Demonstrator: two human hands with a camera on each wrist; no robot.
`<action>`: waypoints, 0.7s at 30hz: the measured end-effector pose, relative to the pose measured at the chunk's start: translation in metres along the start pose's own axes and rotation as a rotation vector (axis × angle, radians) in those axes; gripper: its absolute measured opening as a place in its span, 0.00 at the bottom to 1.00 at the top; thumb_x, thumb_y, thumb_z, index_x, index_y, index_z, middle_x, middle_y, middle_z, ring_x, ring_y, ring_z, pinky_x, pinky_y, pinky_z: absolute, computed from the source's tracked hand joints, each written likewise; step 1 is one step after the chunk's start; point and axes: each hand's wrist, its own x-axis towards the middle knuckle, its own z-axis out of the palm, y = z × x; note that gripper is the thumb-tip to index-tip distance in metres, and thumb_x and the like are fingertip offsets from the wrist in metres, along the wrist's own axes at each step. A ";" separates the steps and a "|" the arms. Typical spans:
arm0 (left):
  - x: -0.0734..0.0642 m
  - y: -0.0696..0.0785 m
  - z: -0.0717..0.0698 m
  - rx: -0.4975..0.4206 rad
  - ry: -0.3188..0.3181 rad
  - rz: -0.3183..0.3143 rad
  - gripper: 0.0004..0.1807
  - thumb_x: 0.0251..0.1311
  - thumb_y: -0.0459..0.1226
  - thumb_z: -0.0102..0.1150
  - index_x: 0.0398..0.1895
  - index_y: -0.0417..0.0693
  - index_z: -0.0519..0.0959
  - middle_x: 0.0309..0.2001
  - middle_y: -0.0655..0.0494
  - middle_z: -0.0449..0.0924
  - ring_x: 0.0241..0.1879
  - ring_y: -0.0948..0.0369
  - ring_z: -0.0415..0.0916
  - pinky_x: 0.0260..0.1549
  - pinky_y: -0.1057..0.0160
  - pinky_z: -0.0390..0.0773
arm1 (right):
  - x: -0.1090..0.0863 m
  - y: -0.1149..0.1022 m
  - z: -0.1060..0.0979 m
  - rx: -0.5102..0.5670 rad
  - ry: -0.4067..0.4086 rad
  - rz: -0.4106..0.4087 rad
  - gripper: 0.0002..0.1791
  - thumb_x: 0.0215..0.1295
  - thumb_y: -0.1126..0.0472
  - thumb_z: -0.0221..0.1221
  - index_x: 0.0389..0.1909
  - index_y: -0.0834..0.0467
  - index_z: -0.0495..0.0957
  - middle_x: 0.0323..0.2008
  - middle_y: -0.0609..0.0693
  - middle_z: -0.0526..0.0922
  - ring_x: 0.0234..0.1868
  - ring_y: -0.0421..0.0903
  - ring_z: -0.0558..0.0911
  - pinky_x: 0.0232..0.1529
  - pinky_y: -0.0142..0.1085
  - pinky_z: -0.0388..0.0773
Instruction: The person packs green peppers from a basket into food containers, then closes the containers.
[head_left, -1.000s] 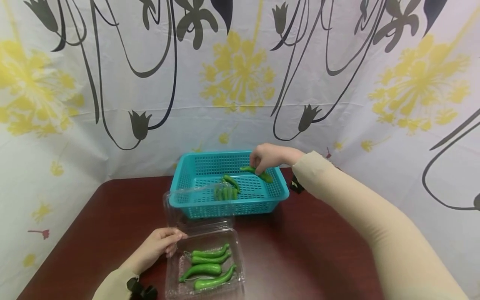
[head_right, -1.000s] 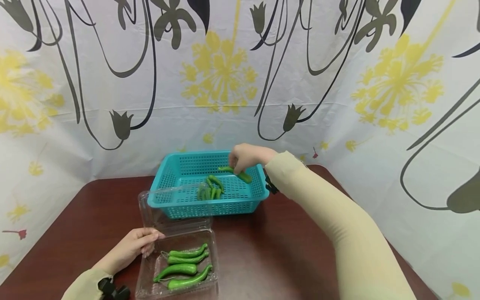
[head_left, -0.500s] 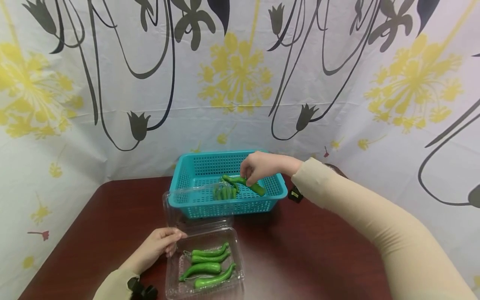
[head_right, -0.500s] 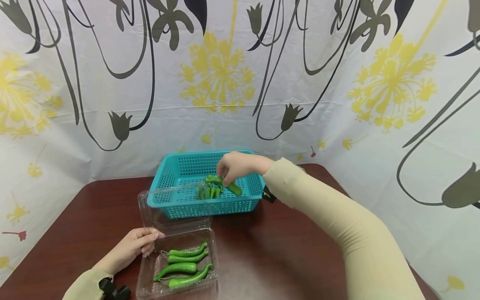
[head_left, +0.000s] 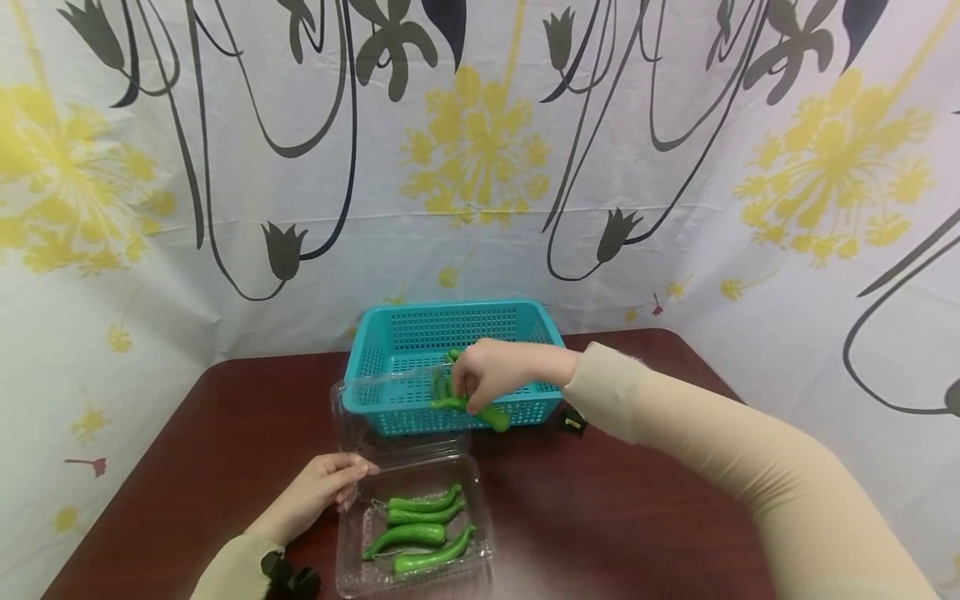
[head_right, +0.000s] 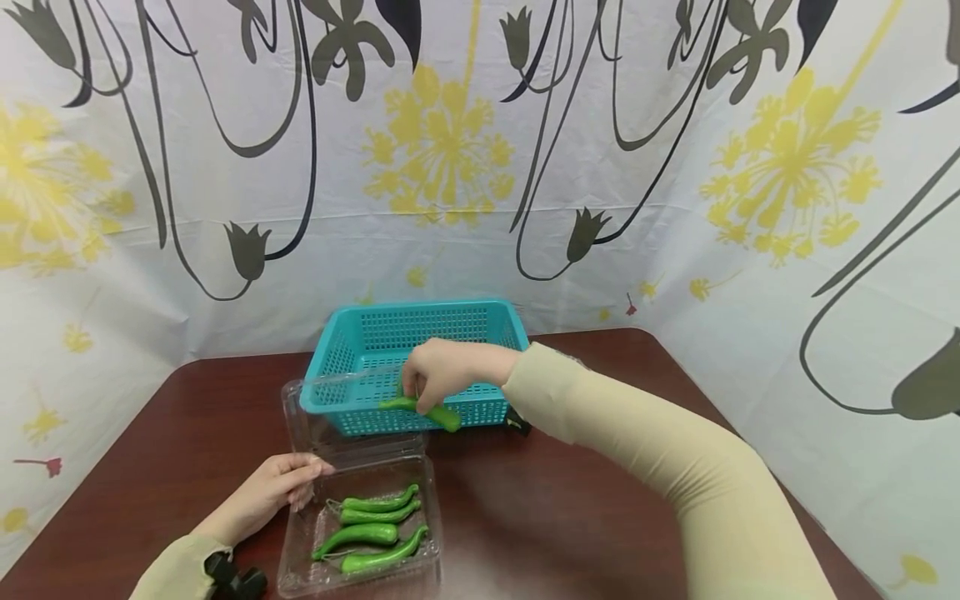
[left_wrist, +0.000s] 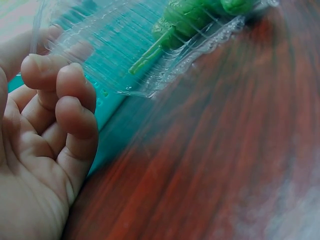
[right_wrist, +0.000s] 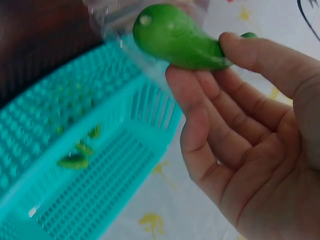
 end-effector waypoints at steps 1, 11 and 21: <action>0.000 0.000 0.000 -0.001 -0.001 0.002 0.19 0.73 0.40 0.49 0.50 0.30 0.78 0.17 0.63 0.66 0.19 0.67 0.66 0.24 0.66 0.73 | 0.002 -0.003 0.003 -0.001 -0.005 -0.001 0.15 0.60 0.65 0.64 0.49 0.59 0.82 0.34 0.43 0.83 0.33 0.35 0.80 0.42 0.33 0.77; 0.000 0.002 0.001 0.006 0.004 -0.005 0.20 0.72 0.40 0.50 0.50 0.29 0.78 0.17 0.62 0.66 0.19 0.67 0.66 0.25 0.66 0.73 | 0.020 -0.025 0.039 -0.048 -0.034 -0.031 0.15 0.59 0.65 0.66 0.47 0.59 0.83 0.38 0.46 0.84 0.35 0.33 0.80 0.38 0.28 0.76; 0.001 0.001 0.000 0.022 0.029 -0.014 0.20 0.72 0.41 0.51 0.48 0.30 0.79 0.16 0.62 0.66 0.19 0.66 0.67 0.24 0.65 0.72 | 0.039 -0.038 0.081 -0.170 -0.042 -0.115 0.11 0.53 0.66 0.67 0.38 0.59 0.84 0.32 0.43 0.82 0.29 0.31 0.76 0.30 0.21 0.72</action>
